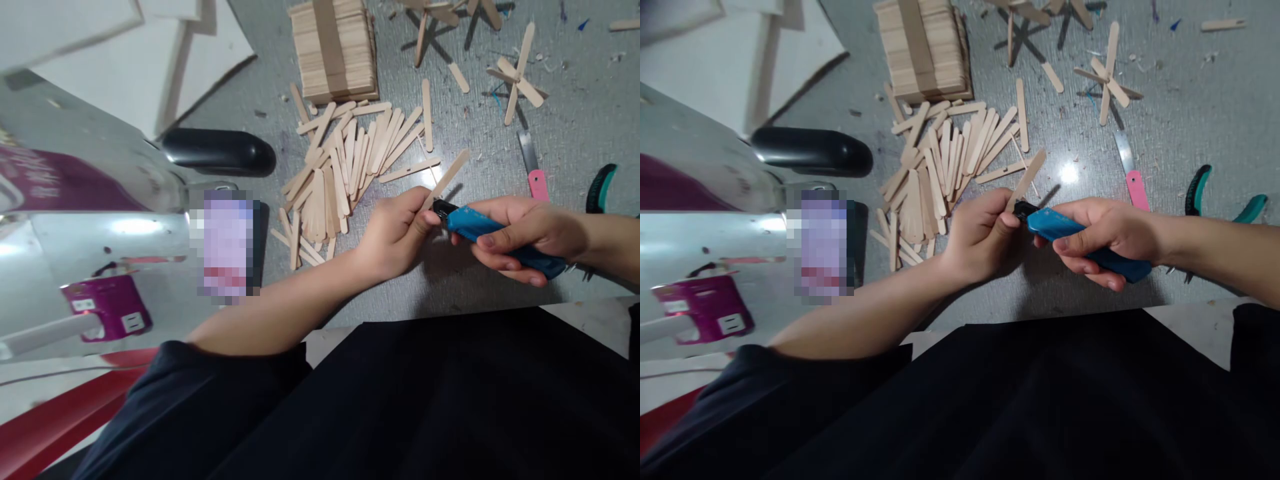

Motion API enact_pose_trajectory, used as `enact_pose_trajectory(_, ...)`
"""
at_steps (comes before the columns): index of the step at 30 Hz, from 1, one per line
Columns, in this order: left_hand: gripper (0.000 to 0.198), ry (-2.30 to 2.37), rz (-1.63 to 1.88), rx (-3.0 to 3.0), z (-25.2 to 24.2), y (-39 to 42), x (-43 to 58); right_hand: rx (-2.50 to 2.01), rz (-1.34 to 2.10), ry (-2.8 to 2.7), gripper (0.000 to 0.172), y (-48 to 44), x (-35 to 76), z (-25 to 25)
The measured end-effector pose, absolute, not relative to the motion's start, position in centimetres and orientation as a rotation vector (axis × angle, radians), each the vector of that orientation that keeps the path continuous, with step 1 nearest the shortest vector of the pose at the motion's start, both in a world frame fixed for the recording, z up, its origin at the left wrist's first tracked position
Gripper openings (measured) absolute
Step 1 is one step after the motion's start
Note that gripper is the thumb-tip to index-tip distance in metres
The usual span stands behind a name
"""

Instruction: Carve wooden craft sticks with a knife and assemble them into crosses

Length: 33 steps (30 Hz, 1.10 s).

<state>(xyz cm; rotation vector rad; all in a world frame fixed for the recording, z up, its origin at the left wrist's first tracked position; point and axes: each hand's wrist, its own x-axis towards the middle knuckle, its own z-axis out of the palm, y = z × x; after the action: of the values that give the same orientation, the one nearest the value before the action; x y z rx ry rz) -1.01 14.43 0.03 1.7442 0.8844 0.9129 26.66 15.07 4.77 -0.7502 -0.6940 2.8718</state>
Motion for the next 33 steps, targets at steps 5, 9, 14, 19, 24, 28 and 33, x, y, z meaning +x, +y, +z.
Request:
enact_pose_trajectory(5,0.066,0.961,0.891,1.793,0.0,14.2,-1.1,-0.786,2.869,-0.723,0.037,14.9,26.5,4.8)
enact_pose_trajectory(9,0.074,1.018,0.855,1.77,0.5,14.1,-0.9,-0.859,2.8,-0.814,0.032,14.6,26.4,5.2)
enact_pose_trajectory(14,0.077,1.051,0.782,1.676,1.2,14.1,-0.6,-0.95,2.699,-0.94,0.019,14.5,25.9,5.8)
enact_pose_trajectory(19,0.077,1.016,0.772,1.584,1.6,14.6,-0.8,-0.973,2.613,-1.031,0.013,14.4,25.5,5.9)
enact_pose_trajectory(24,0.083,0.982,0.684,1.466,2.1,15.0,-0.8,-1.036,2.586,-1.099,0.016,14.6,25.7,6.1)
enact_pose_trajectory(28,0.08,0.961,0.706,1.381,2.1,14.9,-0.7,-1.068,2.582,-1.17,0.02,14.9,25.6,6.6)
enact_pose_trajectory(33,0.069,0.896,0.713,1.274,1.5,14.8,-0.6,-1.11,2.5,-1.265,0.024,14.8,25.6,6.3)
